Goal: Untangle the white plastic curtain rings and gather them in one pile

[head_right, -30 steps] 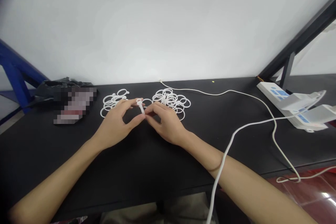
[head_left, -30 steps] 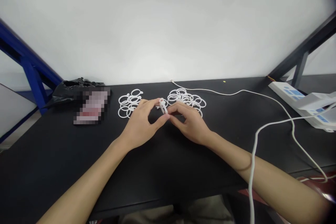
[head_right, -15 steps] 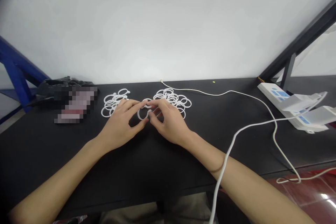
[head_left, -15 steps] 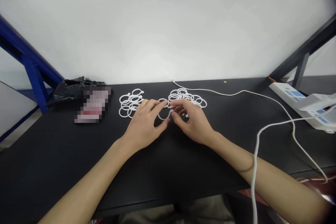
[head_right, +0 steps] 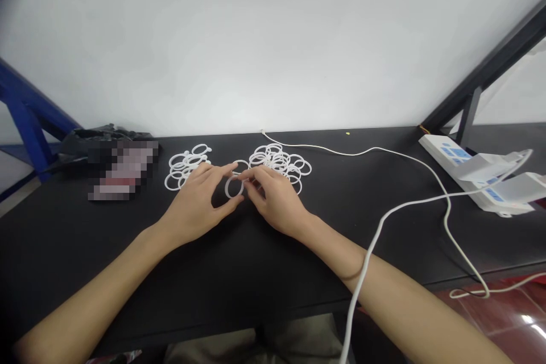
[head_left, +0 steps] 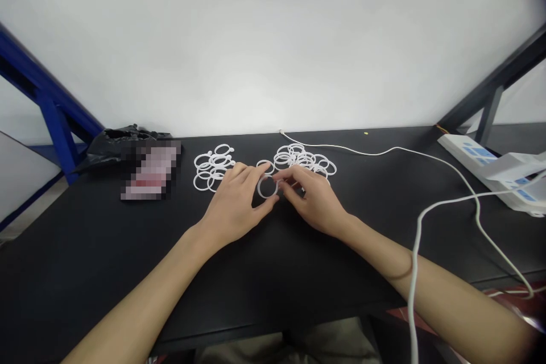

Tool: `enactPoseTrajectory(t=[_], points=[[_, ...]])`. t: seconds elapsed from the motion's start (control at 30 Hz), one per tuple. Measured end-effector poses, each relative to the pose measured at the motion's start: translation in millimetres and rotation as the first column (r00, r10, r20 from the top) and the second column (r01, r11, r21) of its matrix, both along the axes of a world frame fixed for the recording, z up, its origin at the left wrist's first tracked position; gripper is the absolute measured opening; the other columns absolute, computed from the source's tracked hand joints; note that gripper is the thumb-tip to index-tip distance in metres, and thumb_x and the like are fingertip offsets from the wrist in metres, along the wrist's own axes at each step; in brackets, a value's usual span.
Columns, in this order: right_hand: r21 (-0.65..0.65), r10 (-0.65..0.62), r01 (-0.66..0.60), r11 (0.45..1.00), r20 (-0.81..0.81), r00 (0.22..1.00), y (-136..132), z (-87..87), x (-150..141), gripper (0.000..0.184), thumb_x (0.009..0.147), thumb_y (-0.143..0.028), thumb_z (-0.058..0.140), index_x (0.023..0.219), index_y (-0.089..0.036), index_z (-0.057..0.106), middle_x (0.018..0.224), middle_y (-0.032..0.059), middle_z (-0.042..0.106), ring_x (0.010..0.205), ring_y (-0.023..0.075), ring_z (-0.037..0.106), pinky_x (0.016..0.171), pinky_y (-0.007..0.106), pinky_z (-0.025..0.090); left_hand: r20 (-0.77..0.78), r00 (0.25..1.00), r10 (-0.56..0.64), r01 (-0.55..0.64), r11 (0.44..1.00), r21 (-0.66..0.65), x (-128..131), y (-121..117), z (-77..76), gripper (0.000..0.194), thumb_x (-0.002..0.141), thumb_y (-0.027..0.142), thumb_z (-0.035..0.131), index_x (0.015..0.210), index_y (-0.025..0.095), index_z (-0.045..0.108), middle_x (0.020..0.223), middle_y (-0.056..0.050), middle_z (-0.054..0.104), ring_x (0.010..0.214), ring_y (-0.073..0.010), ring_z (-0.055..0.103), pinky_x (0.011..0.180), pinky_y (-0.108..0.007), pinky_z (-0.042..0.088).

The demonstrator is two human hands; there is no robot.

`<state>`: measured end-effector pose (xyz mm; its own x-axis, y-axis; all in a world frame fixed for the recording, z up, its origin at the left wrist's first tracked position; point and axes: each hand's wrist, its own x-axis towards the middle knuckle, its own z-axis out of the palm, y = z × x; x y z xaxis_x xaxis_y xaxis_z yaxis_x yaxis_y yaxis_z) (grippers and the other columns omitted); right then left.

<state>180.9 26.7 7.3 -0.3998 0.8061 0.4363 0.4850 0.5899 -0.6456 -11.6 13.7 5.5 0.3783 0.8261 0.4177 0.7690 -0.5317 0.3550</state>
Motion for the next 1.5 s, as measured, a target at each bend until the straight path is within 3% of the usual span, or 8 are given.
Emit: enactPoseTrajectory(t=[0.37, 0.5, 0.67, 0.77, 0.93, 1.07, 1.3, 1.5], points=[[0.037, -0.023, 0.024, 0.999, -0.014, 1.000, 1, 2.8, -1, 0.011, 0.094, -0.017, 0.054, 0.097, -0.021, 0.063, 0.089, 0.0018, 0.070, 0.072, 0.0127, 0.063, 0.067, 0.026, 0.051, 0.032, 0.999, -0.013, 0.013, 1.000, 0.002, 4, -2, 3.5, 0.029, 0.092, 0.036, 0.055, 0.115, 0.018, 0.058, 0.105, -0.007, 0.066, 0.102, -0.0257, 0.052, 0.092, -0.044, 0.045], [0.030, -0.035, 0.035, 0.999, -0.018, 0.999, 3, -1.4, 1, 0.022, 0.094, -0.020, 0.055, 0.115, -0.023, 0.060, 0.096, 0.0026, 0.070, 0.083, 0.0152, 0.067, 0.074, 0.030, 0.055, 0.061, 0.998, 0.024, -0.023, 0.999, -0.028, -3, 4, 5.7, 0.030, 0.091, 0.037, 0.055, 0.116, 0.021, 0.057, 0.109, -0.006, 0.064, 0.105, -0.0260, 0.051, 0.095, -0.044, 0.044], [0.118, -0.108, 0.087, 0.989, 0.183, 0.977, 6, -4.8, 5, 0.027, 0.093, -0.025, 0.057, 0.119, -0.022, 0.058, 0.114, 0.0094, 0.066, 0.105, 0.0255, 0.063, 0.086, 0.044, 0.055, 0.005, 0.967, 0.256, -0.256, 0.967, -0.005, -27, 21, 2.9, 0.034, 0.089, 0.039, 0.055, 0.117, 0.020, 0.059, 0.116, -0.008, 0.062, 0.113, -0.0306, 0.046, 0.100, -0.047, 0.041], [0.219, -0.107, 0.034, 0.975, 0.329, 0.938, 11, -7.4, 5, 0.028, 0.093, -0.027, 0.057, 0.120, -0.018, 0.060, 0.121, 0.0133, 0.064, 0.117, 0.0309, 0.056, 0.096, 0.051, 0.052, -0.075, 0.931, 0.357, -0.358, 0.934, 0.001, -38, 29, -2.9, 0.038, 0.088, 0.041, 0.053, 0.119, 0.020, 0.060, 0.117, -0.011, 0.059, 0.114, -0.0347, 0.044, 0.097, -0.051, 0.040], [0.321, -0.069, -0.096, 0.942, 0.468, 0.881, 20, -18.5, 0, 0.033, 0.095, -0.021, 0.053, 0.127, -0.014, 0.059, 0.137, 0.0162, 0.057, 0.141, 0.0333, 0.038, 0.115, 0.057, 0.036, -0.149, 0.909, 0.389, -0.388, 0.921, 0.038, -41, 33, -13.0, 0.039, 0.088, 0.037, 0.050, 0.122, 0.021, 0.061, 0.118, -0.014, 0.058, 0.112, -0.0374, 0.045, 0.092, -0.054, 0.041], [0.336, -0.058, -0.135, 0.932, 0.506, 0.860, 23, -22.2, -2, 0.027, 0.097, -0.015, 0.046, 0.113, -0.014, 0.067, 0.123, 0.0138, 0.066, 0.139, 0.0324, 0.040, 0.114, 0.055, 0.037, -0.158, 0.902, 0.402, -0.400, 0.915, 0.045, -42, 33, -14.3, 0.044, 0.088, 0.038, 0.049, 0.128, 0.021, 0.059, 0.122, -0.015, 0.058, 0.114, -0.0386, 0.044, 0.091, -0.055, 0.041], [0.264, 0.028, -0.134, 0.955, 0.371, 0.928, 23, -13.2, -1, 0.019, 0.093, -0.010, 0.051, 0.093, -0.019, 0.068, 0.093, 0.0093, 0.071, 0.107, 0.0266, 0.055, 0.095, 0.047, 0.050, -0.143, 0.918, 0.371, -0.369, 0.929, 0.036, -35, 26, -7.9, 0.045, 0.090, 0.038, 0.049, 0.131, 0.022, 0.056, 0.127, -0.014, 0.057, 0.117, -0.0386, 0.043, 0.094, -0.056, 0.039], [0.016, -0.031, 0.032, 0.999, -0.068, 0.997, 12, -4.2, -1, 0.010, 0.089, -0.014, 0.060, 0.096, -0.022, 0.060, 0.092, 0.0023, 0.069, 0.086, 0.0164, 0.063, 0.080, 0.033, 0.054, -0.040, 0.966, 0.256, -0.255, 0.967, 0.012, -19, 13, 1.4, 0.038, 0.093, 0.040, 0.049, 0.127, 0.024, 0.056, 0.127, -0.008, 0.060, 0.120, -0.0324, 0.044, 0.104, -0.054, 0.033]])
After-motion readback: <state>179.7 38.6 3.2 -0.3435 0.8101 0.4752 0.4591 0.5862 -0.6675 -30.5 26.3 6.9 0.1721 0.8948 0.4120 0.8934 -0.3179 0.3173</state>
